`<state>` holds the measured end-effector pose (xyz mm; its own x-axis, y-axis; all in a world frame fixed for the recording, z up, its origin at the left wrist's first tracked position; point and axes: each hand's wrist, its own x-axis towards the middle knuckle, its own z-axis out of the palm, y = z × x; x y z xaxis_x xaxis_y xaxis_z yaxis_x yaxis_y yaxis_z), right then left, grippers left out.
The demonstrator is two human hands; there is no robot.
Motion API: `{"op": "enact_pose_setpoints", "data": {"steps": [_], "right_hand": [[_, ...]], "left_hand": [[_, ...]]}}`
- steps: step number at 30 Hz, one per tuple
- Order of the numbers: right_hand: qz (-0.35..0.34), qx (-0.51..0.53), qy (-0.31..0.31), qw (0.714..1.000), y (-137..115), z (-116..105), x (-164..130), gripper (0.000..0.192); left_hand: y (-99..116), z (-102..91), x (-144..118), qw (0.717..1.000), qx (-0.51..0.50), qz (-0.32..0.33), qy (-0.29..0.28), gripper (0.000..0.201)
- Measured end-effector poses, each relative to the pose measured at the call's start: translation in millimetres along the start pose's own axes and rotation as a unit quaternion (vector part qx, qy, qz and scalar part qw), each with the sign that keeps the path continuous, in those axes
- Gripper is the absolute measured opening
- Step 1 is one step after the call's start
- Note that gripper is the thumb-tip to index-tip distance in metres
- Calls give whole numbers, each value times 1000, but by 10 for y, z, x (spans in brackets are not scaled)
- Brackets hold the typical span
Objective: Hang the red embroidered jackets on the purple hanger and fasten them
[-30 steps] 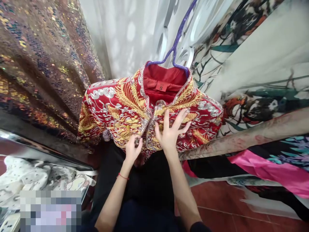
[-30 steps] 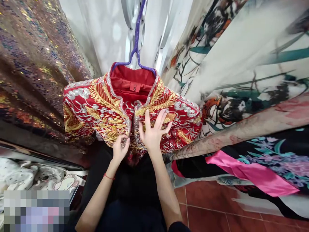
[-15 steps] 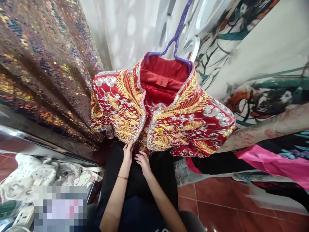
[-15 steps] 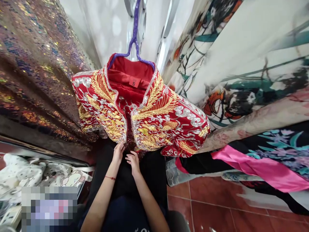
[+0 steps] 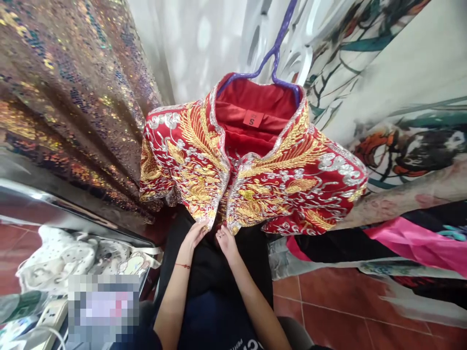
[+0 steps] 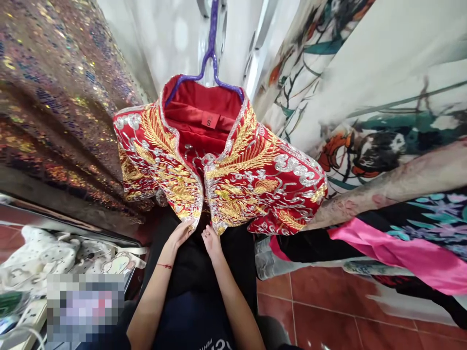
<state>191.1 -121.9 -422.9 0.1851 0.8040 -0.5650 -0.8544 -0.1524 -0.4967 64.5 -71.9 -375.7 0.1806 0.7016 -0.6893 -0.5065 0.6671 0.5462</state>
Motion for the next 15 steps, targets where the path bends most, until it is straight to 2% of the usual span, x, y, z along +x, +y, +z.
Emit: {"op": "enact_pose_setpoints", "data": {"steps": [6, 15], "right_hand": [[5, 1, 5, 1000, -76, -19, -40, 22], [12, 6, 23, 1000, -169, -77, -10, 18]], "left_hand": [[4, 19, -84, 999, 18, -16, -37, 23], [-41, 47, -55, 999, 26, -6, -30, 31]]}}
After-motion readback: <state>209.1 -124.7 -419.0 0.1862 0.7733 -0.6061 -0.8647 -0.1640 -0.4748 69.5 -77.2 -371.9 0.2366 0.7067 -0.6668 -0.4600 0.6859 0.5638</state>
